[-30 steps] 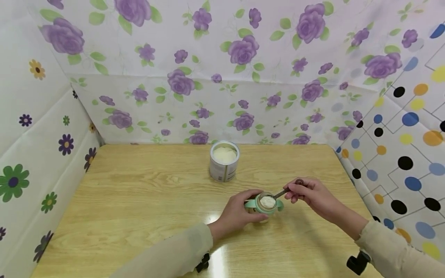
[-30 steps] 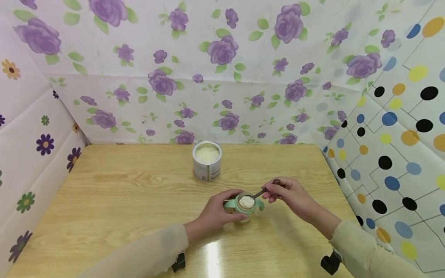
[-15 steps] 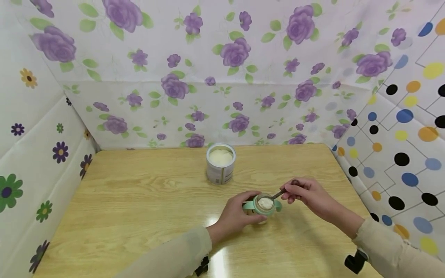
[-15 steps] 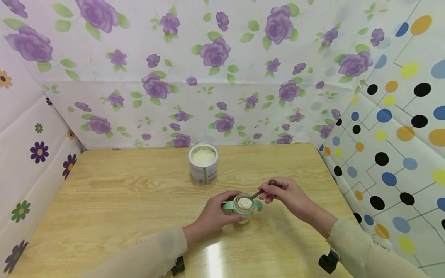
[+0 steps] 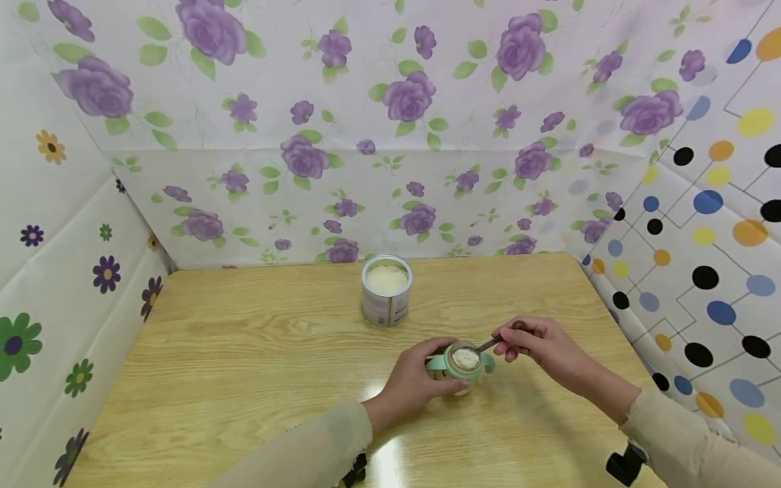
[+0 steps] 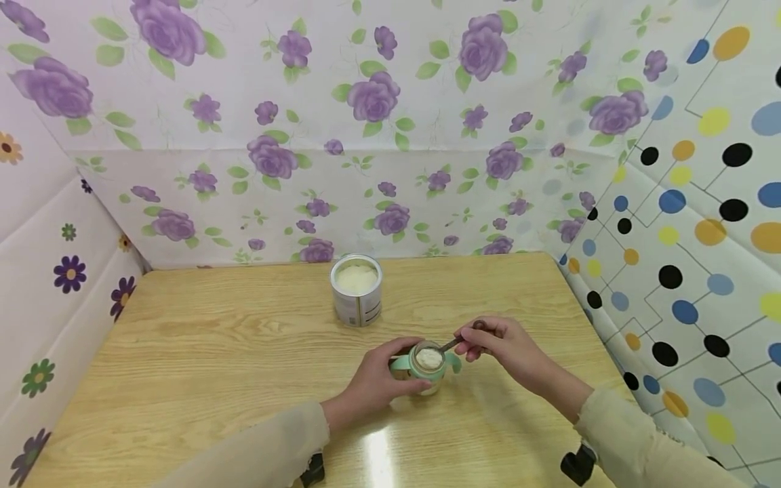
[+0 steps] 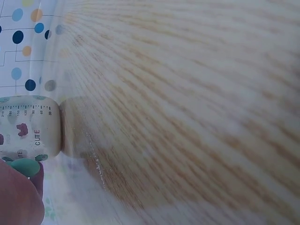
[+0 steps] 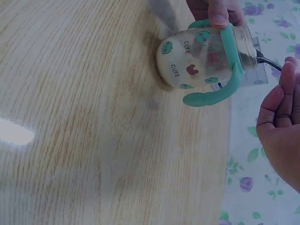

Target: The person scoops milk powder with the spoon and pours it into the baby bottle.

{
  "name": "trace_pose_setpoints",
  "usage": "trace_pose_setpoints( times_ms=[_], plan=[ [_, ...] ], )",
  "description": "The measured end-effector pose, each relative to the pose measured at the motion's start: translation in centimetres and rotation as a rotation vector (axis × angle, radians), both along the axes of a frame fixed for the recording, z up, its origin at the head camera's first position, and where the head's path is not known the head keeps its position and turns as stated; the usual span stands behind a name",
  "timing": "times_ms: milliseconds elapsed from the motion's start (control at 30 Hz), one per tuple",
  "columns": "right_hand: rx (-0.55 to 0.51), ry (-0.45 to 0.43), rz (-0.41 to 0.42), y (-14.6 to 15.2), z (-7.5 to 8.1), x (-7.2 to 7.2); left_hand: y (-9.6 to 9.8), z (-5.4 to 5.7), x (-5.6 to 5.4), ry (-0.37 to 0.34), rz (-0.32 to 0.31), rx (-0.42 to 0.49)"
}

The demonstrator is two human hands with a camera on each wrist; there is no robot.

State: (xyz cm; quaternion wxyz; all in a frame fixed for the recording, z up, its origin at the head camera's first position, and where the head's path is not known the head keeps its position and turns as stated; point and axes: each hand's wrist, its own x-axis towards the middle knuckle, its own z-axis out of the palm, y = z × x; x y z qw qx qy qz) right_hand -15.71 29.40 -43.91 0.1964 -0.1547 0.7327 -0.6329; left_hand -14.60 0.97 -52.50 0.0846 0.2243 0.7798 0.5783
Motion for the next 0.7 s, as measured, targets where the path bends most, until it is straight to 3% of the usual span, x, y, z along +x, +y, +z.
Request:
trace_pose_setpoints(
  times_ms=[367, 700],
  plan=[
    [-0.012, -0.008, -0.013, -0.2, -0.39, -0.05, -0.11, -0.17, -0.12, 0.001, -0.012, 0.023],
    [0.088, 0.038, -0.078, -0.59, -1.01, -0.04, -0.17, -0.09, -0.11, 0.003, -0.023, 0.032]
  ],
)
